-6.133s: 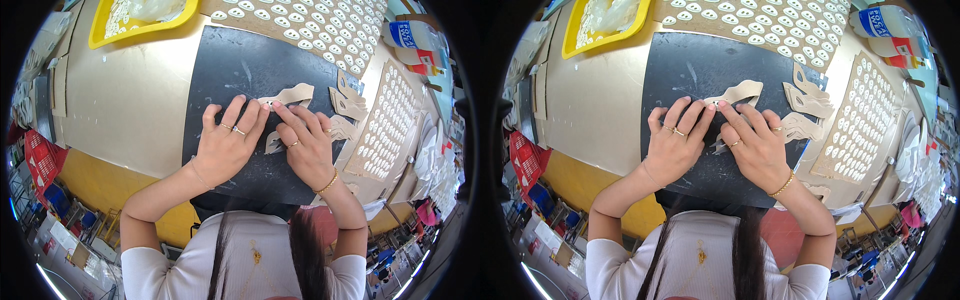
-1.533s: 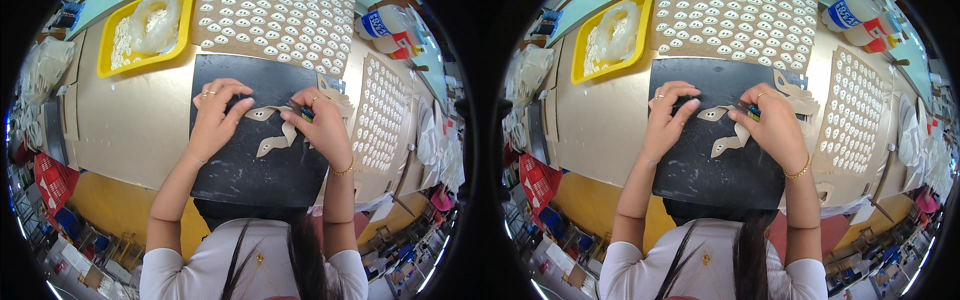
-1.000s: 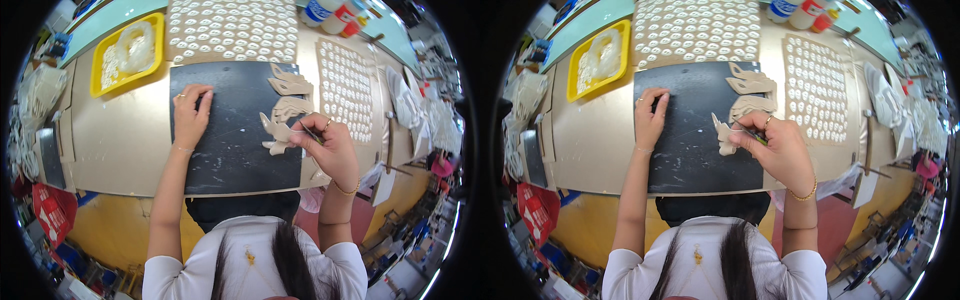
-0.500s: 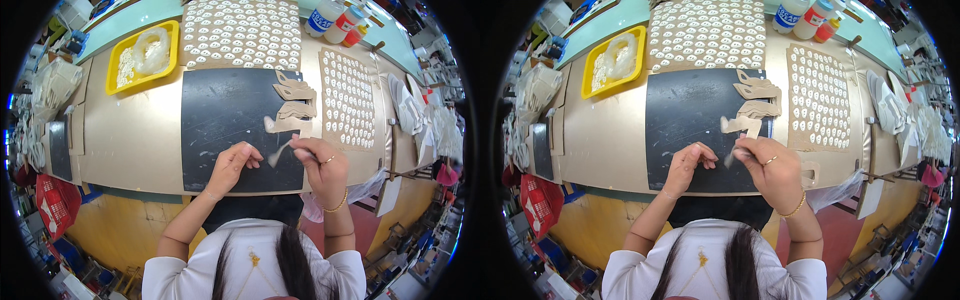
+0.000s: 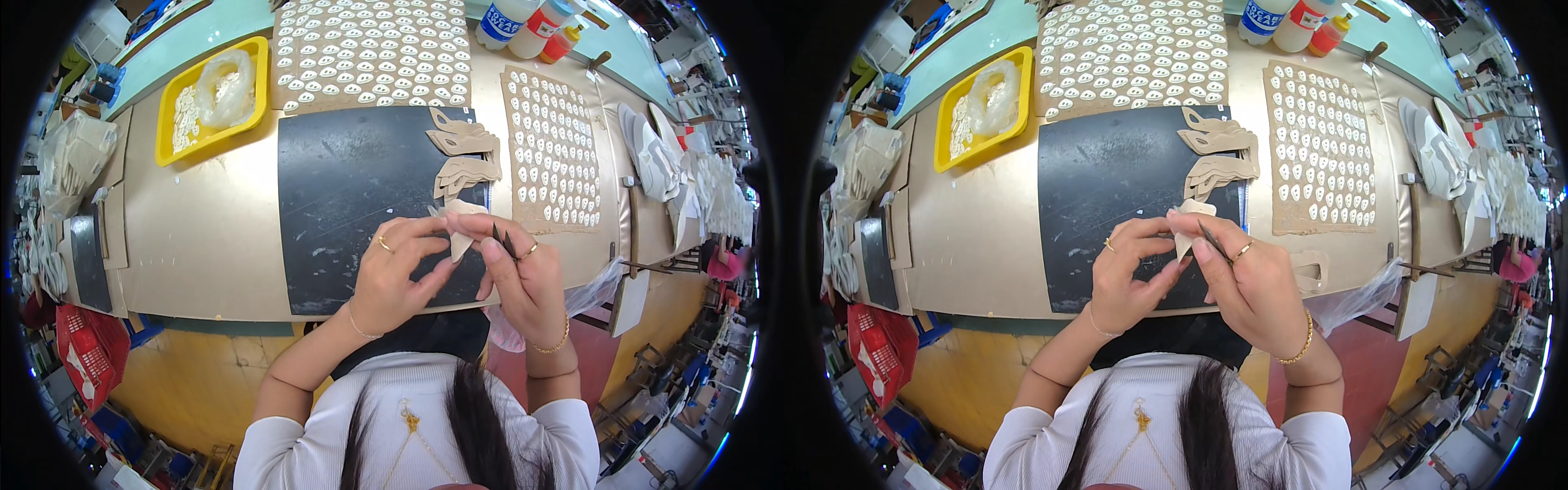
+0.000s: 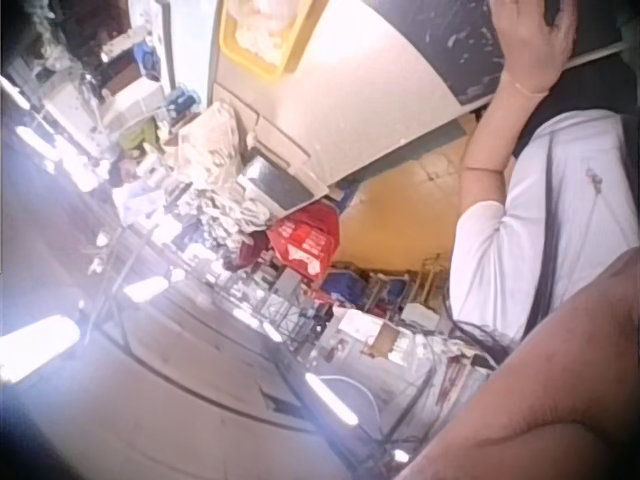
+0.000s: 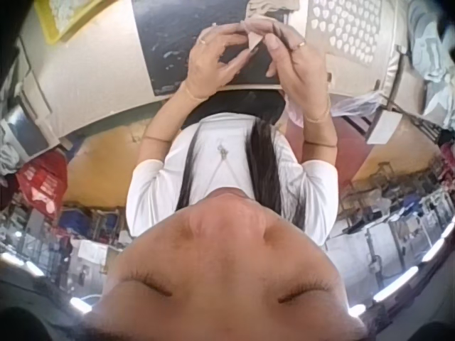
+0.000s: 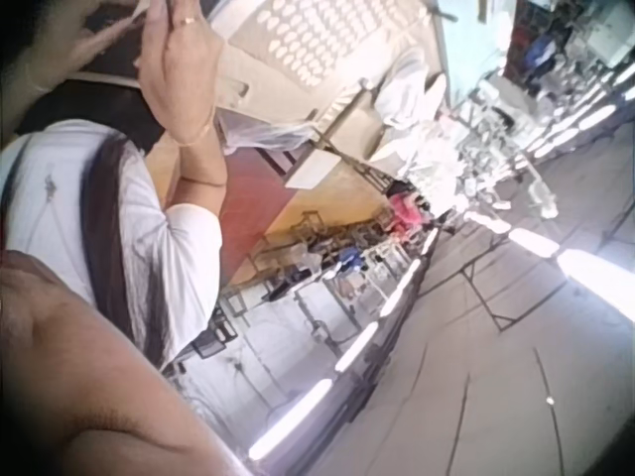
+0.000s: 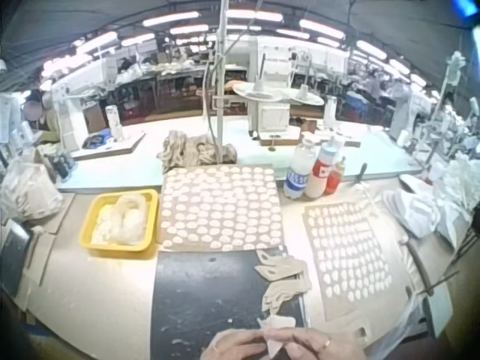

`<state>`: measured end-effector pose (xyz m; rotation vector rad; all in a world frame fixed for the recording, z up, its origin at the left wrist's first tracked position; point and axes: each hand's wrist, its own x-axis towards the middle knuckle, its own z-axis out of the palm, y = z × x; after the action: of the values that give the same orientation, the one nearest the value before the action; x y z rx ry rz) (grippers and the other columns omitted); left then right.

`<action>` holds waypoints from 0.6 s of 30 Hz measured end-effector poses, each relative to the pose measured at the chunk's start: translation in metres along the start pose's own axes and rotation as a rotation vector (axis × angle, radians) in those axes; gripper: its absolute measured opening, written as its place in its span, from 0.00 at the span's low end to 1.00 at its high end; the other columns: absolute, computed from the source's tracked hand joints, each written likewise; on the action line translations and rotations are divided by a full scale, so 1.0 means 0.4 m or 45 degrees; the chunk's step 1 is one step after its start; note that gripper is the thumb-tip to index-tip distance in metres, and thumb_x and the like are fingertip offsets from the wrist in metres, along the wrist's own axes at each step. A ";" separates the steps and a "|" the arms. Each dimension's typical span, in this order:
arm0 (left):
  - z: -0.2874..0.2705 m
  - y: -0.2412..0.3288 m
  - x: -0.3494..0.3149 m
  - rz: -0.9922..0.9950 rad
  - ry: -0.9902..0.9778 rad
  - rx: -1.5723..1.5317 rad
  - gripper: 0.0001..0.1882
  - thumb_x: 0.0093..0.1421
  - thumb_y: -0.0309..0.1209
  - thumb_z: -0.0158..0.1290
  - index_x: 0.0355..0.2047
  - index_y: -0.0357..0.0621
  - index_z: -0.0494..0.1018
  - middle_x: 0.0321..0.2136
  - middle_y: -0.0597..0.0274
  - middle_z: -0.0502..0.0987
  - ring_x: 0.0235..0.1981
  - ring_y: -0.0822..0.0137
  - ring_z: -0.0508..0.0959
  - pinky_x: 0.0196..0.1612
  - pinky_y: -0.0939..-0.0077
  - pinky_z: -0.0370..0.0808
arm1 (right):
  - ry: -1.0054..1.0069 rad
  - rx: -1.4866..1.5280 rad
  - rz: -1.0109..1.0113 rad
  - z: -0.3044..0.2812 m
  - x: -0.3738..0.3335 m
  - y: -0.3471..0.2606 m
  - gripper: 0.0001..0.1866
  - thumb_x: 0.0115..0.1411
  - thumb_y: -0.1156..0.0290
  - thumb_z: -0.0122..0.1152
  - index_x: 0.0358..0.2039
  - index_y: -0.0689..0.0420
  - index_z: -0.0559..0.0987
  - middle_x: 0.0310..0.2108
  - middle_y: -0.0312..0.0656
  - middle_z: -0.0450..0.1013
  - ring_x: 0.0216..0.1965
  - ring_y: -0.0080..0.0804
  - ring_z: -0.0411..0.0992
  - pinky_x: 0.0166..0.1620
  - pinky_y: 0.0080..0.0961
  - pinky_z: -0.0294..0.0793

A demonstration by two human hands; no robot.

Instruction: The person repeatedly picks small white fabric pieces from a sheet, places them on a black cutting mat, and trims their edges with a craft knife. Trimmed pieces are set aside on the mat while the person continues the same process with additional pieces.

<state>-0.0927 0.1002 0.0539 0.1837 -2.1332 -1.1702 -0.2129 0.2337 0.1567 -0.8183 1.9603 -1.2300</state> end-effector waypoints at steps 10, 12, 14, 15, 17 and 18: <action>-0.043 0.019 -0.045 -0.260 -0.232 -0.318 0.11 0.53 0.19 0.60 0.38 0.39 0.78 0.42 0.53 0.83 0.42 0.54 0.82 0.50 0.63 0.76 | -0.048 -0.715 -0.537 0.000 -0.019 0.075 0.18 0.47 0.79 0.72 0.41 0.53 0.84 0.33 0.37 0.79 0.33 0.35 0.75 0.35 0.29 0.76; -0.041 0.013 -0.051 -0.306 -0.316 -0.418 0.10 0.54 0.19 0.60 0.38 0.39 0.78 0.41 0.53 0.83 0.43 0.54 0.83 0.51 0.64 0.76 | -0.057 -0.700 -0.561 -0.004 -0.034 0.081 0.17 0.45 0.78 0.75 0.38 0.53 0.85 0.29 0.35 0.77 0.31 0.34 0.74 0.33 0.29 0.75; -0.042 0.000 -0.068 -0.425 -0.327 -0.487 0.11 0.57 0.22 0.62 0.42 0.38 0.79 0.45 0.52 0.83 0.48 0.56 0.82 0.54 0.65 0.76 | -0.036 -0.616 -0.541 -0.012 -0.060 0.077 0.15 0.44 0.77 0.77 0.35 0.54 0.86 0.25 0.35 0.77 0.29 0.34 0.73 0.31 0.29 0.73; -0.046 -0.008 -0.080 -0.516 -0.289 -0.560 0.11 0.59 0.23 0.61 0.43 0.39 0.78 0.46 0.51 0.82 0.50 0.57 0.81 0.55 0.64 0.76 | -0.023 -0.587 -0.527 -0.015 -0.075 0.081 0.15 0.45 0.76 0.78 0.35 0.54 0.85 0.26 0.34 0.77 0.28 0.33 0.73 0.31 0.29 0.73; -0.040 -0.042 -0.109 -0.631 -0.160 -0.578 0.11 0.61 0.23 0.59 0.44 0.38 0.78 0.46 0.51 0.82 0.49 0.58 0.80 0.56 0.65 0.74 | -0.055 -0.562 -0.491 -0.028 -0.106 0.093 0.14 0.46 0.75 0.75 0.36 0.52 0.85 0.26 0.33 0.75 0.30 0.31 0.73 0.31 0.28 0.74; -0.031 -0.062 -0.125 -0.659 -0.109 -0.589 0.11 0.61 0.22 0.58 0.45 0.37 0.77 0.45 0.52 0.81 0.48 0.59 0.80 0.56 0.66 0.74 | -0.071 -0.545 -0.476 -0.036 -0.122 0.100 0.14 0.47 0.75 0.74 0.37 0.51 0.84 0.27 0.32 0.75 0.31 0.31 0.73 0.31 0.28 0.75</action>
<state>-0.0519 0.0982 0.0138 0.4997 -1.8703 -1.9653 -0.2025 0.2937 0.1350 -1.4720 2.1186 -0.9760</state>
